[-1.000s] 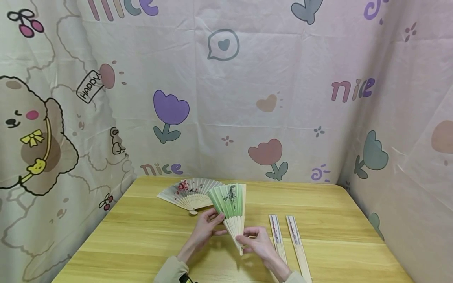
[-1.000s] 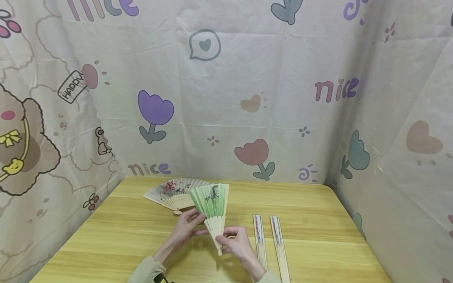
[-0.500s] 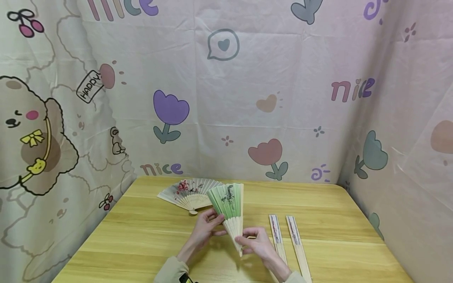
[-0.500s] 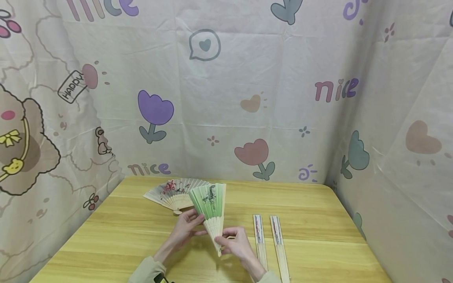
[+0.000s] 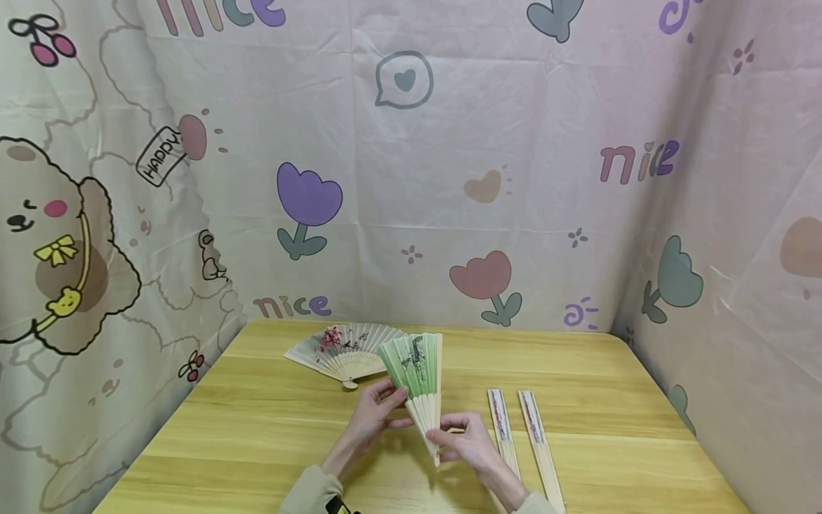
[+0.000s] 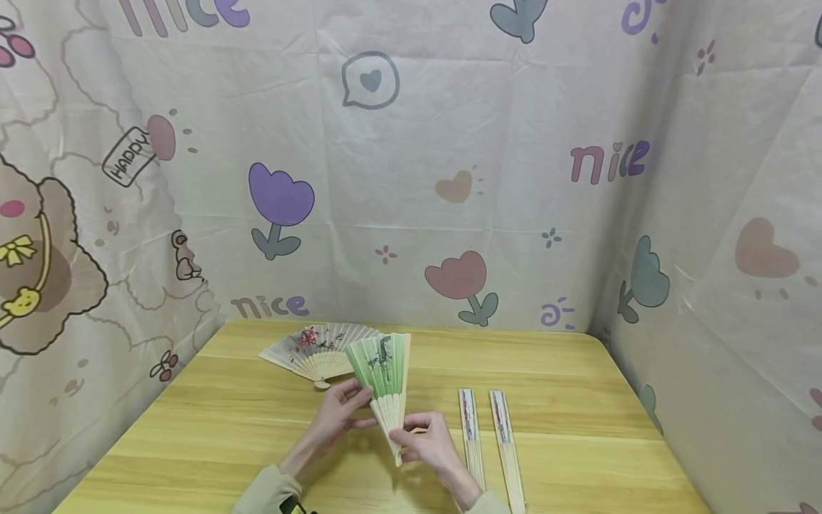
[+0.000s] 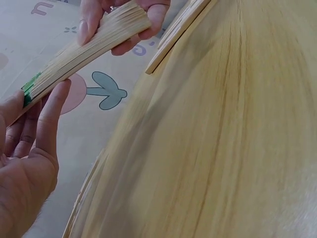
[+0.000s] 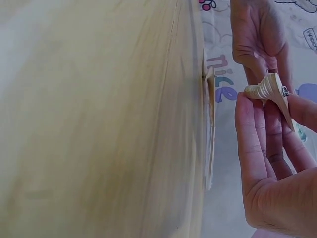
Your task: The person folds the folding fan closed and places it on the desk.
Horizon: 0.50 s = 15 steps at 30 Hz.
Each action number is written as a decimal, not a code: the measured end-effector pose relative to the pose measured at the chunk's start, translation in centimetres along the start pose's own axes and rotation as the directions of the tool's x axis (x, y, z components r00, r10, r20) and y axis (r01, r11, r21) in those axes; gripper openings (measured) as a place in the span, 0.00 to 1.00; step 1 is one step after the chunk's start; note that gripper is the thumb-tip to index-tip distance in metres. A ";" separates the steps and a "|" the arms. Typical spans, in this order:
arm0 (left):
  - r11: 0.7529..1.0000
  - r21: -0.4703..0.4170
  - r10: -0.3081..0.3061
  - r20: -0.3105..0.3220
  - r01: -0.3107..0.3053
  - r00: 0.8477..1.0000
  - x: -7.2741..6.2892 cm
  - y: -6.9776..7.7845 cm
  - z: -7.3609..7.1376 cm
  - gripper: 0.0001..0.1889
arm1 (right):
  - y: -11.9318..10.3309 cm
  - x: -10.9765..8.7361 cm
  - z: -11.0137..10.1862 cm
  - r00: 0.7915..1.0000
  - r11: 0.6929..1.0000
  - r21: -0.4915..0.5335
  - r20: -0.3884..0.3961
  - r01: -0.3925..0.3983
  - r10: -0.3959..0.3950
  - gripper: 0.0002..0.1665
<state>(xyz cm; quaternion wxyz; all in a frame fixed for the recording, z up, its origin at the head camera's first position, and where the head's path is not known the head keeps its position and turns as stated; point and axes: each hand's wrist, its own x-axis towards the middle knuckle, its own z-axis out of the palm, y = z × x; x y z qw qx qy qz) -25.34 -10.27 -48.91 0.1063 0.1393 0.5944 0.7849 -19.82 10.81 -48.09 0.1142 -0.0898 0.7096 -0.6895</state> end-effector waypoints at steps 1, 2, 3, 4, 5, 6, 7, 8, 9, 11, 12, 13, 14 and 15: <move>1.000 0.004 0.005 0.005 -0.005 1.000 0.0 0.0 0.0 0.24 | 0.0 0.0 0.0 1.000 1.000 -0.002 0.001 0.001 -0.001 0.18; 1.000 0.008 0.008 0.009 -0.008 1.000 0.0 0.0 0.0 0.24 | 0.0 0.0 0.0 1.000 1.000 -0.003 0.002 0.002 -0.002 0.18; 1.000 0.008 0.011 0.014 -0.011 1.000 0.0 0.1 0.1 0.24 | 0.0 0.0 0.0 1.000 1.000 -0.003 0.003 0.004 -0.004 0.18; 1.000 0.008 0.011 0.017 -0.011 1.000 0.0 0.1 0.1 0.24 | 0.0 0.0 0.0 1.000 1.000 -0.003 0.005 0.006 -0.006 0.18; 1.000 0.007 0.008 0.016 -0.008 1.000 -0.1 0.1 0.1 0.25 | 0.0 0.0 0.1 1.000 1.000 -0.004 0.007 0.010 -0.010 0.18; 1.000 0.006 0.006 0.017 -0.006 1.000 0.0 0.1 0.0 0.25 | 0.0 0.0 0.1 1.000 1.000 -0.003 0.010 0.012 -0.012 0.18; 1.000 0.005 0.006 0.016 -0.006 1.000 -0.1 0.1 0.0 0.26 | -0.1 0.0 0.1 1.000 1.000 0.000 0.012 0.014 -0.014 0.18; 1.000 0.003 0.002 0.015 -0.002 1.000 0.0 0.1 0.0 0.26 | -0.1 -0.1 0.1 1.000 1.000 0.002 0.015 0.015 -0.015 0.18; 1.000 0.003 -0.001 0.013 0.001 1.000 0.0 0.0 0.0 0.26 | -0.1 -0.1 0.1 1.000 1.000 0.005 0.019 0.015 -0.015 0.19; 1.000 0.004 -0.007 0.008 0.007 1.000 0.0 0.0 -0.1 0.25 | -0.1 -0.1 0.2 1.000 1.000 0.009 0.026 0.015 -0.016 0.19; 1.000 0.005 -0.009 0.005 0.009 1.000 0.0 -0.1 -0.1 0.25 | -0.1 -0.1 0.2 0.999 1.000 0.009 0.029 0.014 -0.015 0.19; 1.000 0.007 -0.012 0.002 0.012 1.000 0.0 -0.1 -0.2 0.24 | -0.2 -0.1 0.2 0.999 1.000 0.008 0.030 0.015 -0.015 0.19; 1.000 0.007 -0.015 -0.001 0.015 1.000 0.1 -0.1 -0.2 0.24 | -0.2 -0.1 0.2 0.999 1.000 0.007 0.032 0.015 -0.015 0.19; 1.000 0.009 -0.016 -0.003 0.016 1.000 0.1 -0.2 -0.2 0.24 | -0.2 -0.1 0.2 0.999 1.000 0.006 0.033 0.016 -0.016 0.19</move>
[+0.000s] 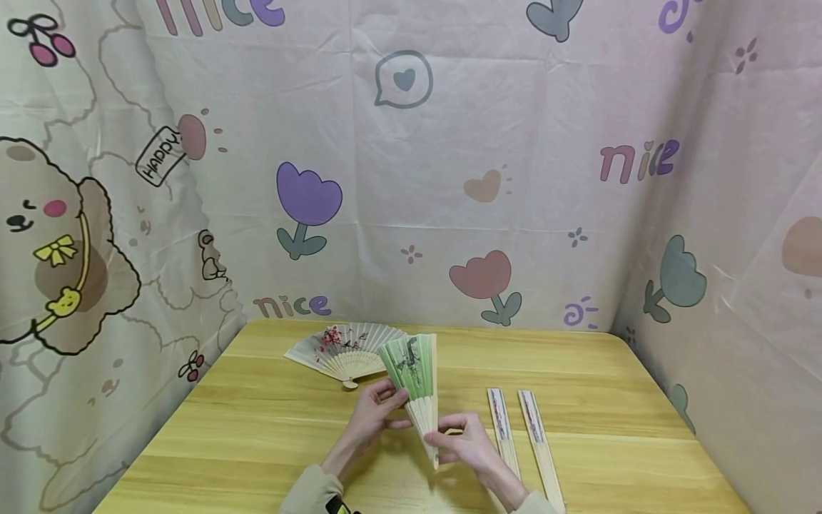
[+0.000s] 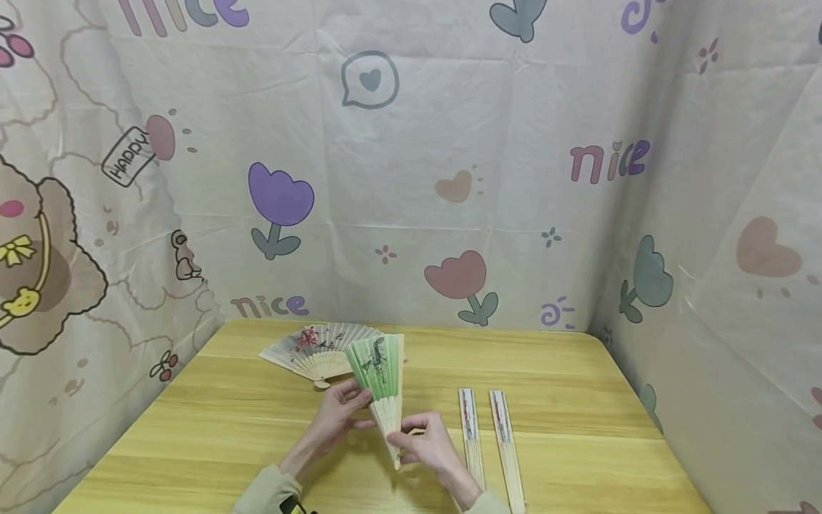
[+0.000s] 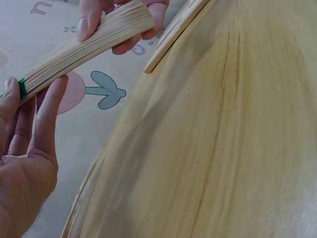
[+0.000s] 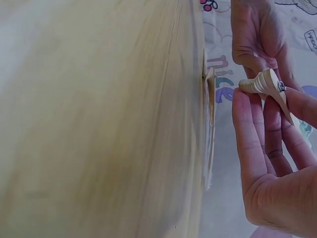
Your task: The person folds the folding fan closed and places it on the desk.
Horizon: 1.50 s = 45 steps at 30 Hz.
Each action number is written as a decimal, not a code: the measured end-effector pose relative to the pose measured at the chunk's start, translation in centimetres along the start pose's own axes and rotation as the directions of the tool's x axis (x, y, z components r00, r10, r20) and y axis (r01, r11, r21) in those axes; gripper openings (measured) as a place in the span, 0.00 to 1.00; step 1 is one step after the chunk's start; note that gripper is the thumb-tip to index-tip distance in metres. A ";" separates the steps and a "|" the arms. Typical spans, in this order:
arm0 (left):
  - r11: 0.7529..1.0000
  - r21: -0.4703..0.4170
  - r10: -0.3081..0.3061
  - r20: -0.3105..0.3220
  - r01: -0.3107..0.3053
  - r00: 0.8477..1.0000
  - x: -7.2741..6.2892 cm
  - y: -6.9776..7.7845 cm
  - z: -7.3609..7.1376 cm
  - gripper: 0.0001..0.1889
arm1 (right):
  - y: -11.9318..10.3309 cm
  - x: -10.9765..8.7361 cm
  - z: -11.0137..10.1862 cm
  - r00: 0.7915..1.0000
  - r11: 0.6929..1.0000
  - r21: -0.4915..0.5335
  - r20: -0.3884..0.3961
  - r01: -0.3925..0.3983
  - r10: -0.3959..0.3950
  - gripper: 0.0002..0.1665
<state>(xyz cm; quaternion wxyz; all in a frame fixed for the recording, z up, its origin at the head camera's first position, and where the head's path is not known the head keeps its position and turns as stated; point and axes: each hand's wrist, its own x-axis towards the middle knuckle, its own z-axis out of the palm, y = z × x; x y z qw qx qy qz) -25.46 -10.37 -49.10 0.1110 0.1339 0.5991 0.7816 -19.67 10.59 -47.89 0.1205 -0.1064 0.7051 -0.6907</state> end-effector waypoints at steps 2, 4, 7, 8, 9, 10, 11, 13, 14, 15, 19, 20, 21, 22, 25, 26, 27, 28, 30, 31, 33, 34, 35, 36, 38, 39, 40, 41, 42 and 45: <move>1.000 0.001 0.000 -0.002 0.000 1.000 0.0 0.0 0.0 0.24 | 0.0 0.0 0.0 1.000 1.000 -0.005 0.001 0.003 -0.002 0.19; 1.000 0.003 -0.001 -0.003 0.001 1.000 0.0 0.0 0.1 0.25 | 0.0 0.0 0.0 1.000 1.000 -0.009 0.002 0.003 -0.003 0.18; 1.000 0.010 -0.008 -0.006 0.008 1.000 0.0 0.1 0.1 0.25 | 0.0 0.0 0.0 1.000 1.000 -0.019 0.002 0.002 -0.002 0.18; 1.000 0.013 -0.012 -0.008 0.012 1.000 0.0 0.2 0.2 0.24 | 0.0 0.0 0.0 1.000 1.000 -0.021 0.002 0.002 -0.002 0.18; 1.000 0.016 -0.015 -0.010 0.015 1.000 0.0 0.2 0.2 0.24 | 0.0 0.0 0.0 1.000 1.000 -0.022 0.003 0.003 -0.003 0.18; 1.000 0.017 -0.017 -0.011 0.017 1.000 0.0 0.2 0.2 0.24 | 0.0 0.0 0.0 1.000 1.000 -0.022 0.005 0.002 -0.002 0.18; 1.000 0.018 -0.018 -0.011 0.018 1.000 0.0 0.2 0.2 0.24 | -0.1 0.0 0.0 1.000 1.000 -0.023 0.008 0.002 -0.002 0.18; 1.000 0.023 -0.014 -0.003 0.014 1.000 0.0 0.2 0.2 0.23 | -0.2 0.0 0.0 1.000 1.000 -0.023 0.015 0.007 -0.006 0.18; 1.000 0.023 -0.011 0.000 0.011 1.000 0.0 0.2 0.2 0.24 | -0.2 0.0 0.1 1.000 1.000 -0.023 0.019 0.009 -0.008 0.18; 1.000 0.023 -0.009 0.004 0.009 1.000 0.0 0.2 0.2 0.24 | -0.3 0.0 0.1 1.000 1.000 -0.024 0.024 0.012 -0.011 0.18; 1.000 0.020 -0.001 0.013 0.001 1.000 -0.1 0.3 0.2 0.25 | -0.3 -0.1 0.0 0.999 0.999 -0.044 0.031 0.026 -0.025 0.17; 1.000 0.020 -0.001 0.013 0.000 1.000 -0.1 0.4 0.3 0.25 | -0.3 -0.1 0.0 0.999 0.998 -0.048 0.031 0.026 -0.025 0.16; 1.000 0.020 0.001 0.013 -0.001 1.000 -0.1 0.4 0.3 0.26 | -0.3 -0.1 0.0 0.999 0.998 -0.054 0.031 0.027 -0.026 0.16; 1.000 0.020 0.003 0.013 -0.003 1.000 -0.1 0.4 0.3 0.26 | -0.3 -0.1 0.0 0.999 0.998 -0.058 0.031 0.027 -0.026 0.16; 1.000 0.021 0.004 0.010 -0.004 1.000 -0.1 0.4 0.3 0.26 | -0.2 -0.1 0.0 0.999 0.997 -0.068 0.034 0.022 -0.020 0.16; 1.000 0.020 0.002 0.009 -0.002 1.000 -0.1 0.4 0.3 0.26 | -0.2 -0.1 0.0 0.999 0.997 -0.071 0.036 0.021 -0.019 0.16; 1.000 0.020 0.001 0.008 -0.001 1.000 -0.1 0.4 0.2 0.26 | -0.2 -0.1 0.0 0.999 0.997 -0.075 0.037 0.021 -0.018 0.15; 1.000 0.019 -0.002 0.006 0.002 1.000 -0.1 0.3 0.2 0.26 | -0.2 -0.1 0.0 0.999 0.997 -0.077 0.039 0.021 -0.018 0.15; 1.000 0.018 -0.004 0.005 0.004 1.000 -0.1 0.3 0.2 0.26 | -0.1 -0.1 0.0 0.999 0.996 -0.082 0.038 0.021 -0.018 0.15; 1.000 0.017 -0.006 0.004 0.006 1.000 -0.1 0.3 0.2 0.26 | -0.1 -0.1 0.0 0.999 0.996 -0.084 0.038 0.024 -0.020 0.15; 1.000 0.020 -0.005 0.005 0.005 1.000 -0.1 0.3 0.2 0.26 | -0.1 -0.1 0.0 0.999 0.996 -0.085 0.038 0.029 -0.026 0.15; 1.000 0.021 -0.005 0.008 0.005 1.000 -0.1 0.3 0.2 0.26 | -0.1 -0.1 0.0 0.999 0.996 -0.087 0.039 0.033 -0.030 0.15; 1.000 0.024 -0.005 0.010 0.004 1.000 -0.1 0.3 0.2 0.26 | 0.0 -0.1 0.0 0.999 0.995 -0.090 0.040 0.039 -0.035 0.15; 1.000 0.027 -0.004 0.014 0.004 1.000 -0.1 0.4 0.2 0.26 | 0.0 -0.1 0.0 0.998 0.995 -0.092 0.042 0.044 -0.041 0.14; 0.999 0.035 -0.003 0.023 0.003 1.000 -0.1 0.4 0.2 0.26 | 0.0 -0.1 0.0 0.998 0.993 -0.103 0.045 0.057 -0.052 0.14; 0.999 0.037 -0.004 0.030 0.003 1.000 -0.1 0.4 0.2 0.26 | 0.0 -0.1 0.0 0.997 0.992 -0.111 0.045 0.063 -0.058 0.13; 0.999 0.040 -0.004 0.036 0.003 0.999 -0.1 0.4 0.2 0.26 | 0.0 -0.1 0.0 0.997 0.991 -0.119 0.045 0.067 -0.062 0.13; 0.999 0.043 -0.004 0.040 0.003 0.999 -0.1 0.4 0.3 0.26 | 0.0 -0.1 0.0 0.997 0.989 -0.127 0.043 0.072 -0.067 0.12; 0.999 0.045 -0.005 0.045 0.003 0.999 -0.1 0.4 0.3 0.26 | 0.0 -0.1 0.0 0.997 0.988 -0.134 0.042 0.075 -0.070 0.11; 0.999 0.049 -0.006 0.056 0.003 0.998 -0.1 0.4 0.3 0.26 | 0.1 0.0 0.1 0.996 0.984 -0.158 0.037 0.085 -0.081 0.10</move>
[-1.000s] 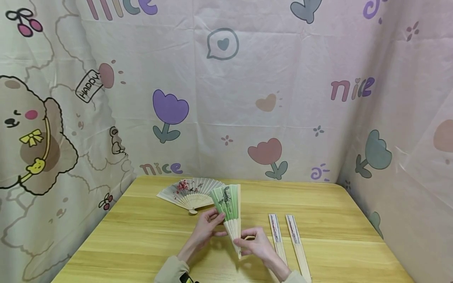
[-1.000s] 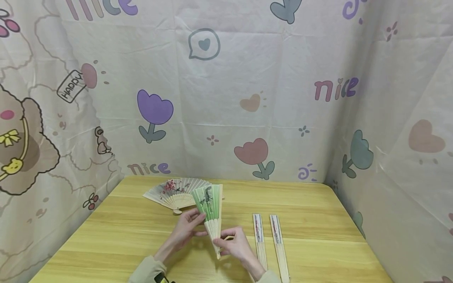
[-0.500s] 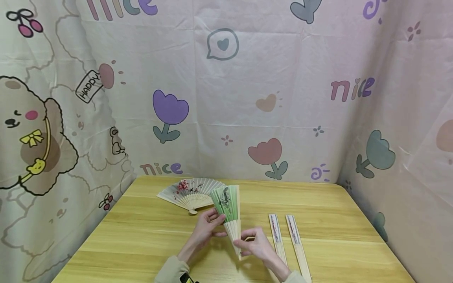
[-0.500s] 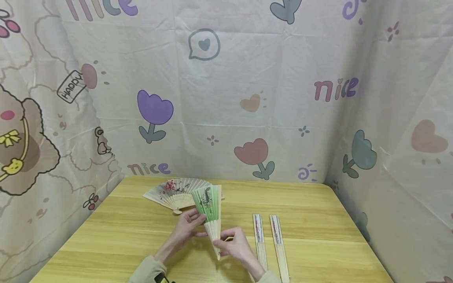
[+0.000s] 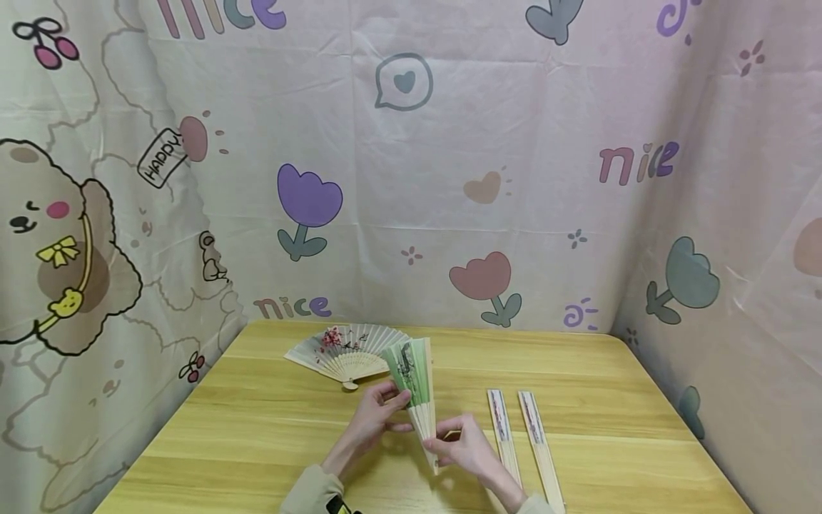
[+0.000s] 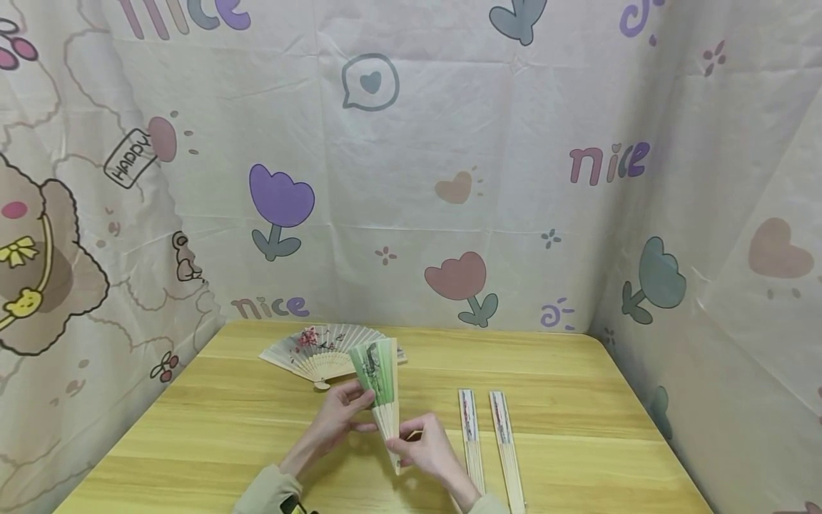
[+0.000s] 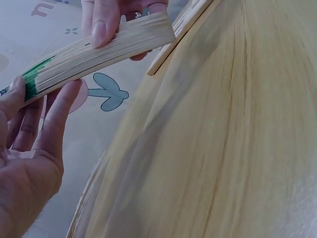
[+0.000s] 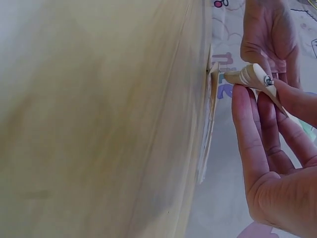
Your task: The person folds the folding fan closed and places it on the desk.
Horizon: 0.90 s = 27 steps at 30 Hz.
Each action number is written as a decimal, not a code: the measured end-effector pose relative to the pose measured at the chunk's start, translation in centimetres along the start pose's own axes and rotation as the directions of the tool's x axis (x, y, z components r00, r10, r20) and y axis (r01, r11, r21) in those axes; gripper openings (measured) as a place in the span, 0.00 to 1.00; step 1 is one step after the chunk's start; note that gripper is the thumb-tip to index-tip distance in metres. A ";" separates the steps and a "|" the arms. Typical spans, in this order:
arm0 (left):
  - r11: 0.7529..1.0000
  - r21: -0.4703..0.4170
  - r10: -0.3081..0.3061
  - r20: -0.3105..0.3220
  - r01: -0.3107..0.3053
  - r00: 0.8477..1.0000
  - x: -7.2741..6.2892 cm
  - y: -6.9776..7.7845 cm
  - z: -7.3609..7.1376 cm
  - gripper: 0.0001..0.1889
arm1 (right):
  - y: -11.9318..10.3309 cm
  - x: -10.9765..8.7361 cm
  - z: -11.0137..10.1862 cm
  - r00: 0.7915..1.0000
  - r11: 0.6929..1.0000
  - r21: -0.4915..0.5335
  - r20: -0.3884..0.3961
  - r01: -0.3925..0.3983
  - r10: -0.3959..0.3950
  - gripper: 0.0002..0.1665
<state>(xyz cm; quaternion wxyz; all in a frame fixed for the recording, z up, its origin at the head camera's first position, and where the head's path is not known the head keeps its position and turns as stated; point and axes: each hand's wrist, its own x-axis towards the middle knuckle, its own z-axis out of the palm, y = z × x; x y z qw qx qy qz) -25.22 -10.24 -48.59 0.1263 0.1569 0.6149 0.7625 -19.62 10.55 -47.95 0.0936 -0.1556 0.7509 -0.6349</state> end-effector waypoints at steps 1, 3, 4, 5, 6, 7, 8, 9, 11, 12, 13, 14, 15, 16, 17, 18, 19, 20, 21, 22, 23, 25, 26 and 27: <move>1.000 0.002 0.001 0.001 -0.001 1.000 0.0 0.0 0.0 0.26 | 0.0 0.0 0.0 1.000 1.000 -0.007 0.000 0.004 -0.004 0.09; 1.000 0.004 0.002 0.002 -0.002 1.000 0.0 0.0 0.0 0.26 | 0.0 0.0 0.0 1.000 1.000 -0.025 0.001 0.014 -0.014 0.08; 1.000 0.004 0.001 0.001 -0.001 1.000 0.0 0.0 0.0 0.26 | -0.1 0.0 0.0 1.000 0.999 -0.038 0.002 0.020 -0.020 0.08; 1.000 0.003 0.002 -0.001 -0.002 1.000 0.0 0.0 0.0 0.26 | -0.1 0.0 0.0 1.000 0.998 -0.052 0.003 0.026 -0.026 0.07; 1.000 0.003 0.003 -0.004 -0.003 1.000 0.0 0.0 0.1 0.26 | -0.1 0.0 0.1 0.999 0.997 -0.068 0.006 0.032 -0.032 0.07; 1.000 0.003 0.001 -0.007 -0.001 1.000 0.0 0.0 0.1 0.26 | -0.2 0.0 0.1 0.999 0.996 -0.082 0.009 0.037 -0.037 0.07; 1.000 0.004 0.000 -0.009 0.000 1.000 0.0 0.0 0.1 0.26 | -0.2 0.0 0.1 0.999 0.995 -0.095 0.012 0.044 -0.043 0.07; 1.000 0.004 -0.003 -0.012 0.003 1.000 0.0 0.0 0.1 0.25 | -0.3 0.0 0.1 0.999 0.993 -0.107 0.016 0.048 -0.046 0.06; 1.000 0.007 -0.003 -0.015 0.003 1.000 0.0 0.0 0.2 0.25 | -0.3 -0.1 0.1 0.999 0.991 -0.126 0.022 0.051 -0.049 0.06; 1.000 0.010 -0.003 -0.016 0.003 1.000 0.0 0.0 0.2 0.25 | -0.4 -0.1 0.1 0.999 0.990 -0.131 0.024 0.052 -0.049 0.06; 1.000 0.013 -0.002 -0.017 0.003 1.000 0.0 0.0 0.2 0.25 | -0.4 -0.1 0.2 0.999 0.990 -0.134 0.024 0.051 -0.048 0.06; 1.000 0.015 -0.001 -0.018 0.001 1.000 0.0 0.0 0.2 0.25 | -0.4 -0.1 0.2 0.999 0.989 -0.136 0.024 0.050 -0.048 0.06; 1.000 0.018 0.002 -0.019 -0.001 1.000 0.0 0.0 0.2 0.25 | -0.5 -0.1 0.2 0.999 0.989 -0.140 0.023 0.048 -0.046 0.06; 1.000 0.022 0.005 -0.019 -0.004 1.000 0.0 0.0 0.2 0.25 | -0.5 -0.1 0.2 0.999 0.989 -0.142 0.021 0.047 -0.044 0.06; 1.000 0.025 0.007 -0.021 -0.006 1.000 0.0 0.0 0.2 0.25 | -0.5 -0.1 0.2 0.999 0.988 -0.144 0.020 0.046 -0.044 0.06; 1.000 0.029 0.010 -0.022 -0.009 1.000 0.0 -0.1 0.2 0.25 | -0.5 -0.2 0.2 0.999 0.988 -0.147 0.018 0.045 -0.043 0.06; 0.999 0.033 0.013 -0.023 -0.012 1.000 0.1 -0.1 0.2 0.25 | -0.5 -0.2 0.2 0.999 0.988 -0.150 0.018 0.044 -0.042 0.06; 0.999 0.036 0.016 -0.023 -0.016 1.000 0.1 -0.1 0.2 0.25 | -0.5 -0.2 0.2 0.999 0.987 -0.153 0.018 0.044 -0.041 0.06; 0.999 0.039 0.021 -0.022 -0.020 1.000 0.1 -0.1 0.2 0.24 | -0.6 -0.2 0.2 0.999 0.987 -0.157 0.018 0.043 -0.040 0.06; 0.999 0.041 0.024 -0.022 -0.023 0.999 0.1 -0.1 0.2 0.24 | -0.6 -0.2 0.2 0.999 0.986 -0.160 0.018 0.042 -0.040 0.06; 0.999 0.041 0.025 -0.021 -0.025 0.999 0.2 -0.2 0.2 0.24 | -0.6 -0.2 0.2 0.999 0.985 -0.165 0.019 0.043 -0.040 0.06; 0.999 0.039 0.021 -0.027 -0.020 0.999 0.2 -0.2 0.2 0.23 | -0.6 -0.2 0.2 0.999 0.984 -0.171 0.023 0.044 -0.041 0.06; 0.999 0.040 0.021 -0.028 -0.020 0.999 0.2 -0.2 0.2 0.23 | -0.6 -0.3 0.2 0.999 0.984 -0.173 0.025 0.045 -0.042 0.06; 0.999 0.040 0.019 -0.030 -0.018 0.999 0.2 -0.2 0.2 0.23 | -0.6 -0.3 0.2 0.999 0.984 -0.173 0.029 0.046 -0.042 0.06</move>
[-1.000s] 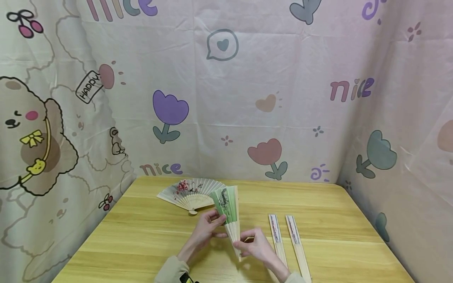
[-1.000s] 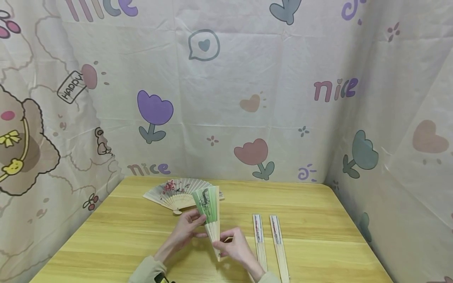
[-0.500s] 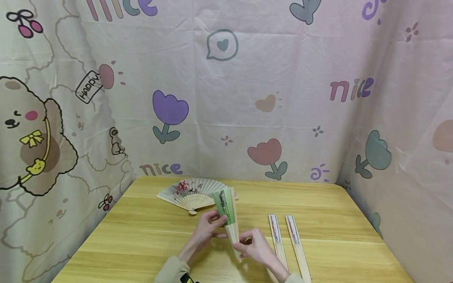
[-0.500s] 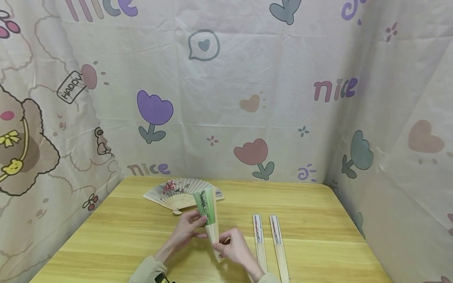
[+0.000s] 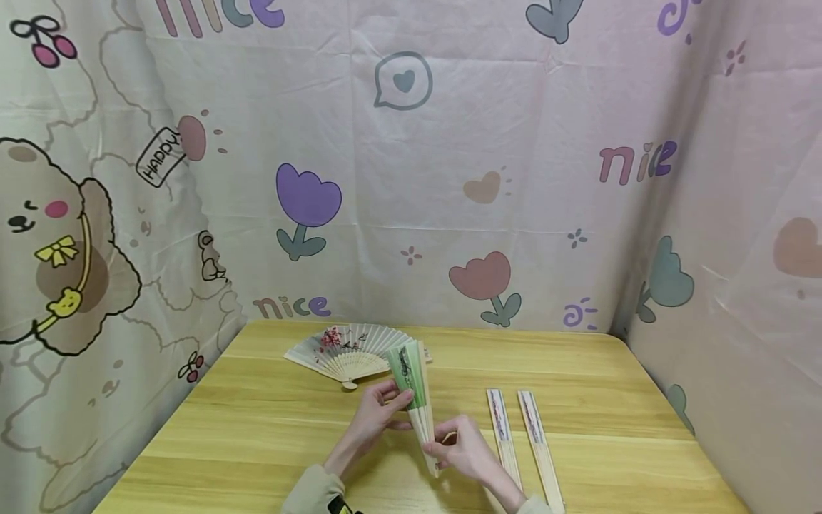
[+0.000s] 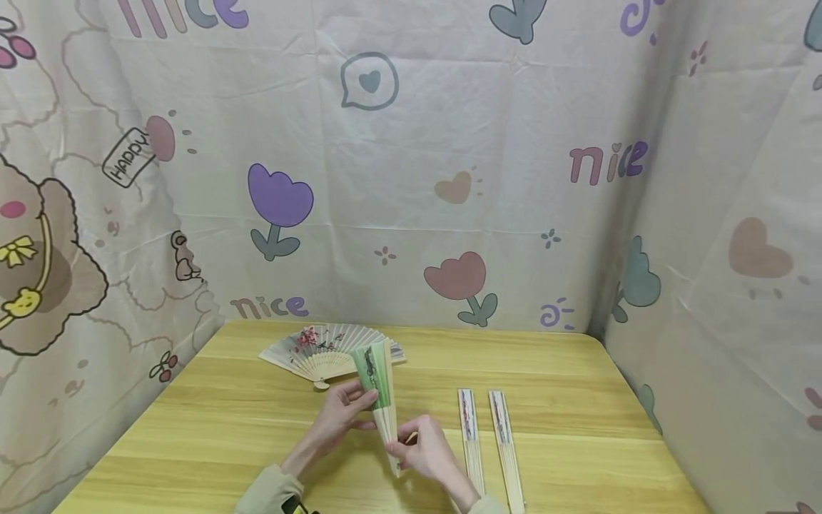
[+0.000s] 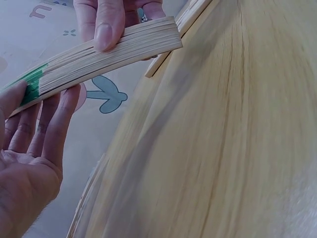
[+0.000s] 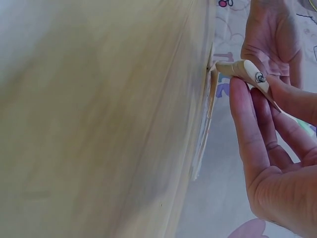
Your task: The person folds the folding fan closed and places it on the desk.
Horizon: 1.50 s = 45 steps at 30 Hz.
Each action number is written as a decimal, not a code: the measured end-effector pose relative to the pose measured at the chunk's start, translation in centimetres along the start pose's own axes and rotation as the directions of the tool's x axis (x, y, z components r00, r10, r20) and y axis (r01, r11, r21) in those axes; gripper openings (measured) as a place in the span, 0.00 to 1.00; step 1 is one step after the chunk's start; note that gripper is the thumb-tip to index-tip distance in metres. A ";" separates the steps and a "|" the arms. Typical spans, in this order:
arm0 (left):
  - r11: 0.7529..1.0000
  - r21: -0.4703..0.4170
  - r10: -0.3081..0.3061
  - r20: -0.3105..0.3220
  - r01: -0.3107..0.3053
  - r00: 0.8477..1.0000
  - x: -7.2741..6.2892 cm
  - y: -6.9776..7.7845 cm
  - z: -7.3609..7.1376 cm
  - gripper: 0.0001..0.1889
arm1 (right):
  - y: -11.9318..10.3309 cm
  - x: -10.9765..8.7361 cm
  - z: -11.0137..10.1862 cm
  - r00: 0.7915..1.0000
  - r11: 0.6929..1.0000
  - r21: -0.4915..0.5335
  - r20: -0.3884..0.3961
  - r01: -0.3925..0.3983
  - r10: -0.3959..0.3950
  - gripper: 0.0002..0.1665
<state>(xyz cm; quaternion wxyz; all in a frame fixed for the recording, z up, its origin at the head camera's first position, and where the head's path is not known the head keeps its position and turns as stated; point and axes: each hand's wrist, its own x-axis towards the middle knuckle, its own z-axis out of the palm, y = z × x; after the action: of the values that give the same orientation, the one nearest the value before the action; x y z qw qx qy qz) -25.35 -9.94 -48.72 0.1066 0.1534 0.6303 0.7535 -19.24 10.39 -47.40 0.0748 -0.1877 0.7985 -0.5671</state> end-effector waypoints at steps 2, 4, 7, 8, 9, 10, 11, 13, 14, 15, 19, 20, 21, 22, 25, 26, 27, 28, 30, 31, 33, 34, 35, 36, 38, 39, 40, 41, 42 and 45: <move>1.000 0.002 0.000 -0.004 0.000 1.000 0.0 0.0 0.0 0.23 | 0.1 0.0 0.0 1.000 1.000 0.006 0.006 0.000 0.000 0.05; 1.000 0.005 0.008 -0.004 -0.008 1.000 0.1 -0.1 0.0 0.24 | 0.1 0.0 0.0 1.000 1.000 0.016 0.015 0.000 0.000 0.05; 1.000 -0.003 0.026 0.005 -0.026 1.000 0.1 -0.2 0.0 0.23 | 0.3 0.0 -0.1 0.999 1.000 0.020 0.030 0.009 -0.010 0.05; 1.000 -0.004 0.029 0.007 -0.029 1.000 0.1 -0.1 0.0 0.23 | 0.3 0.0 -0.1 0.999 1.000 0.019 0.035 0.015 -0.015 0.05; 1.000 -0.008 0.030 0.009 -0.030 1.000 0.1 -0.1 0.0 0.22 | 0.3 0.0 -0.1 0.999 1.000 0.018 0.040 0.019 -0.020 0.05; 1.000 -0.009 0.029 0.011 -0.029 1.000 0.1 -0.1 0.0 0.22 | 0.3 0.0 -0.1 0.999 1.000 0.013 0.043 0.024 -0.025 0.05; 1.000 -0.010 0.028 0.012 -0.027 1.000 0.1 0.0 0.0 0.22 | 0.3 -0.1 -0.1 0.998 1.000 0.010 0.048 0.028 -0.028 0.05; 1.000 0.001 0.025 0.012 -0.025 1.000 0.1 0.0 0.1 0.23 | 0.2 -0.1 -0.2 0.998 0.999 0.008 0.056 0.031 -0.031 0.04; 1.000 0.007 0.024 0.013 -0.024 1.000 0.0 0.1 0.1 0.23 | 0.2 -0.1 -0.2 0.998 1.000 0.009 0.061 0.030 -0.030 0.04; 1.000 0.015 0.022 0.012 -0.022 1.000 0.0 0.1 0.2 0.23 | 0.1 -0.2 -0.2 0.997 1.000 0.006 0.066 0.029 -0.029 0.04; 0.999 0.048 0.017 0.001 -0.017 1.000 0.1 0.2 0.3 0.24 | 0.1 -0.3 -0.2 0.997 1.000 0.014 0.078 0.022 -0.023 0.04; 0.999 0.050 0.015 -0.001 -0.015 1.000 0.1 0.3 0.3 0.23 | 0.1 -0.3 -0.2 0.997 1.000 0.016 0.080 0.020 -0.021 0.04; 0.998 0.054 0.013 -0.005 -0.012 1.000 0.1 0.3 0.4 0.23 | 0.2 -0.4 -0.2 0.997 1.000 0.020 0.079 0.019 -0.020 0.04; 0.998 0.054 0.012 -0.004 -0.011 1.000 0.2 0.3 0.5 0.22 | 0.2 -0.4 -0.2 0.997 1.000 0.025 0.080 0.016 -0.018 0.04; 0.999 0.051 0.003 -0.004 -0.003 1.000 0.3 0.3 0.7 0.21 | 0.2 -0.5 -0.3 0.997 0.999 0.035 0.079 0.007 -0.010 0.06; 0.999 0.052 0.003 -0.003 -0.003 1.000 0.4 0.3 0.7 0.21 | 0.2 -0.5 -0.4 0.997 0.999 0.041 0.078 -0.001 -0.002 0.06; 0.999 0.052 0.003 0.000 -0.003 1.000 0.5 0.3 0.8 0.21 | 0.2 -0.6 -0.4 0.997 0.999 0.048 0.075 -0.010 0.006 0.06; 0.999 0.049 0.003 0.003 -0.003 1.000 0.6 0.2 0.8 0.21 | 0.1 -0.6 -0.5 0.998 0.998 0.056 0.069 -0.019 0.015 0.06; 0.999 0.047 0.003 0.009 -0.004 1.000 0.7 0.1 1.0 0.21 | 0.1 -0.7 -0.6 0.998 0.996 0.077 0.055 -0.043 0.038 0.07; 0.999 0.046 0.004 0.014 -0.005 1.000 0.9 0.0 1.0 0.21 | 0.1 -0.8 -0.7 0.997 0.994 0.094 0.051 -0.056 0.051 0.10; 0.999 0.044 -0.004 0.027 0.002 1.000 1.1 -0.1 1.1 0.22 | 0.1 -0.9 -0.9 0.997 0.990 0.119 0.042 -0.077 0.072 0.16; 0.999 0.044 -0.008 0.038 0.007 0.999 1.2 -0.2 1.1 0.22 | 0.2 -1.0 -1.0 0.996 0.987 0.132 0.038 -0.086 0.082 0.19; 0.999 0.042 -0.016 0.048 0.014 0.999 1.4 -0.3 1.1 0.22 | 0.2 -1.1 -1.1 0.995 0.984 0.149 0.038 -0.100 0.095 0.20; 0.999 0.039 -0.025 0.060 0.022 0.998 1.5 -0.4 1.1 0.23 | 0.3 -1.2 -1.2 0.994 0.981 0.160 0.040 -0.109 0.104 0.22; 0.999 0.026 -0.042 0.094 0.040 0.995 1.8 -0.6 1.1 0.25 | 0.4 -1.4 -1.4 0.992 0.975 0.180 0.044 -0.128 0.122 0.24; 0.999 0.021 -0.046 0.117 0.043 0.992 1.9 -0.6 1.1 0.25 | 0.5 -1.5 -1.5 0.990 0.972 0.190 0.048 -0.136 0.129 0.25; 0.999 0.016 -0.052 0.135 0.051 0.989 2.0 -0.7 1.1 0.26 | 0.6 -1.6 -1.6 0.989 0.970 0.197 0.053 -0.145 0.137 0.26; 0.998 0.008 -0.060 0.153 0.059 0.986 2.1 -0.7 1.2 0.27 | 0.7 -1.7 -1.7 0.988 0.966 0.206 0.063 -0.154 0.145 0.27; 0.998 0.004 -0.065 0.170 0.065 0.983 2.3 -0.8 1.2 0.28 | 0.8 -1.9 -1.9 0.986 0.966 0.205 0.072 -0.160 0.148 0.27; 0.997 0.005 -0.073 0.210 0.074 0.975 2.7 -1.1 1.5 0.28 | 1.1 -2.3 -2.4 0.982 0.961 0.213 0.102 -0.178 0.160 0.27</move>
<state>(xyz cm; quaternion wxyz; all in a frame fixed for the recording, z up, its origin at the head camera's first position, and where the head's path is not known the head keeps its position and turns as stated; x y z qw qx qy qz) -27.34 -7.47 -49.27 0.2005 0.2084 0.6197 0.7296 -18.19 13.74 -47.81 0.1770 -0.1330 0.7395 -0.6357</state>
